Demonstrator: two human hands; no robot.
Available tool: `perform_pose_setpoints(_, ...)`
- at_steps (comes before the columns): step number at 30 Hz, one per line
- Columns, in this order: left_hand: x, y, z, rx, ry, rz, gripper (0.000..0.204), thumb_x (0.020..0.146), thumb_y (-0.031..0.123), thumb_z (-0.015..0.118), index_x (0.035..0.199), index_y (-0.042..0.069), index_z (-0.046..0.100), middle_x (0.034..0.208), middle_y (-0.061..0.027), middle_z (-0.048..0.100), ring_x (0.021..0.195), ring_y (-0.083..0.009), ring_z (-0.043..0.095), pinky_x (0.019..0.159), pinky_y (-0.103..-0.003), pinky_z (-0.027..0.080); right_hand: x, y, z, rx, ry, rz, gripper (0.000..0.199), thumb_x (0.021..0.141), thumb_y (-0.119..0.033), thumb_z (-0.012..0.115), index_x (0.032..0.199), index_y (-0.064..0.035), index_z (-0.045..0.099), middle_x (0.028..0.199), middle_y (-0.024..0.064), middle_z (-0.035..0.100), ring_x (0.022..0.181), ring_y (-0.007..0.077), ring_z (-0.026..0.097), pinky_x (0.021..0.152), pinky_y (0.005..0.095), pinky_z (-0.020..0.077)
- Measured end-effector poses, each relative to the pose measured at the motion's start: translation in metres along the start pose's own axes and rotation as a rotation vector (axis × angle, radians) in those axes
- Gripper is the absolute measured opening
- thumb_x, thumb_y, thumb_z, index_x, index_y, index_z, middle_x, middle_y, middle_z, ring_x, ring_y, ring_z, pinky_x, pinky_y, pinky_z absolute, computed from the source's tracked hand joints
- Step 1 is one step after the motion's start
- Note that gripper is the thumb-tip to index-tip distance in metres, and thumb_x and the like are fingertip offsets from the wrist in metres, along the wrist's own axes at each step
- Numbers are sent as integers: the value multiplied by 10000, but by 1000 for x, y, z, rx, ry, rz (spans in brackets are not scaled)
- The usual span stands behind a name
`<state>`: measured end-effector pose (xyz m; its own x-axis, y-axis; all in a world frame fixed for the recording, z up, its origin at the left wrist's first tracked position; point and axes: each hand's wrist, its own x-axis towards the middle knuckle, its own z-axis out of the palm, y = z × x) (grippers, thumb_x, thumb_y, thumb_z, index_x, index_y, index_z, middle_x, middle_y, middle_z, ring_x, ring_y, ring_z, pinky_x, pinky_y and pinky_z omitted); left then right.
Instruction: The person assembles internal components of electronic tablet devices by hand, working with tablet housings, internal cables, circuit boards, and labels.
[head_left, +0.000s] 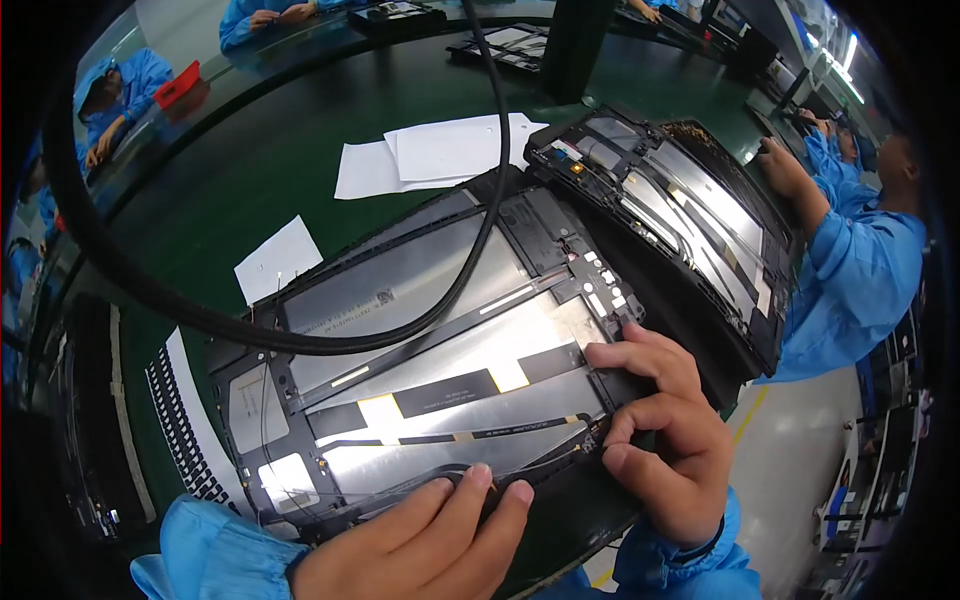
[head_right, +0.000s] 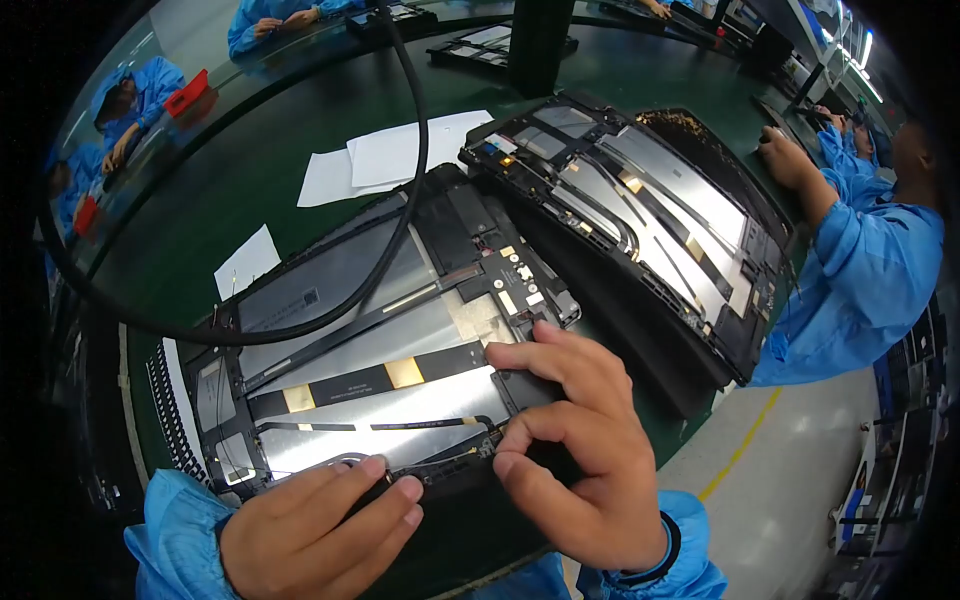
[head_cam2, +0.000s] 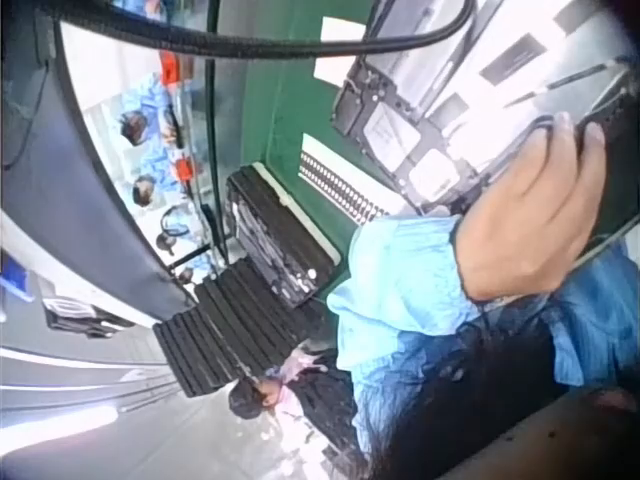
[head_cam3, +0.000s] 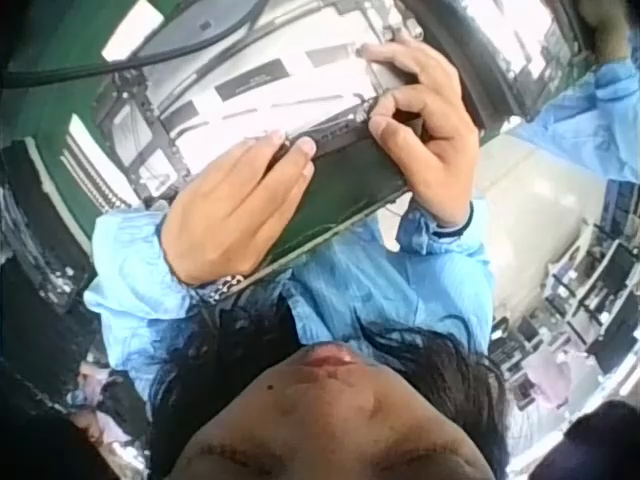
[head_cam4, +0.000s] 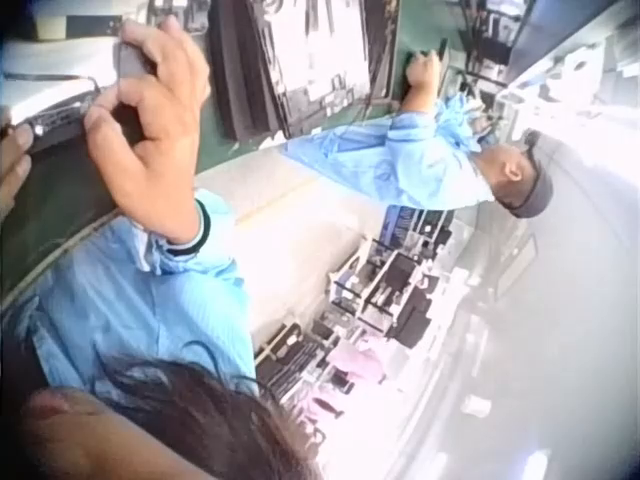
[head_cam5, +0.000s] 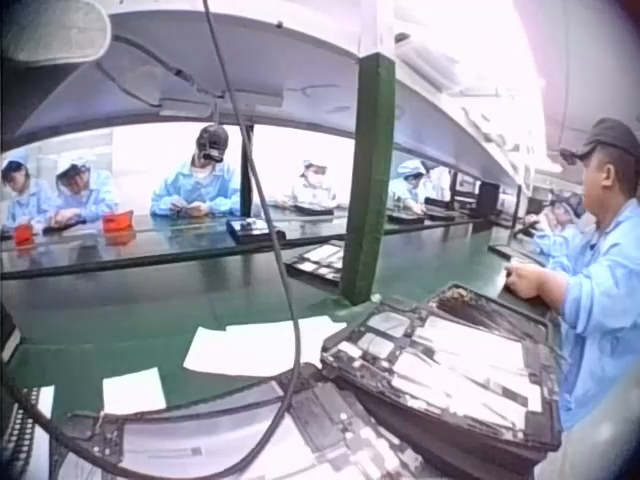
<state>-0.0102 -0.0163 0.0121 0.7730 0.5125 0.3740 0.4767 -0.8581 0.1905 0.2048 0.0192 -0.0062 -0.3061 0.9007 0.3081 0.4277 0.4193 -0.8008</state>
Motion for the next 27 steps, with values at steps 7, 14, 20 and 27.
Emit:
perform_pose_setpoints(7,21,14,17,-580,139,-382,318,716,80,522,982,-95,531,1084,-183,503,950,-300,509,795,-340,437,1,1,2,-3,0,-10,78,616,-29,619,678,-42,573,1098,152,544,1121,338,398,946,408,273)
perform_pose_setpoints(14,19,18,46,-379,329,-357,307,750,77,500,1000,-99,526,1100,-191,491,947,-296,501,788,-330,435,0,8,-3,92,76,-68,131,560,2,656,684,-12,615,987,164,595,1056,344,489,891,403,365)
perform_pose_setpoints(20,20,18,47,-217,278,-266,262,754,65,486,949,-96,553,1106,-191,490,964,-312,496,784,-336,447,-1,12,-7,146,84,-29,157,553,-12,668,705,-30,634,1009,149,585,1040,330,489,881,403,367)
perform_pose_setpoints(27,22,19,47,-262,320,-292,278,751,70,484,959,-105,544,1101,-200,493,974,-315,496,776,-337,458,-2,11,-6,-46,14,-131,172,549,-21,681,712,-57,640,1030,116,575,1012,315,474,864,394,372)
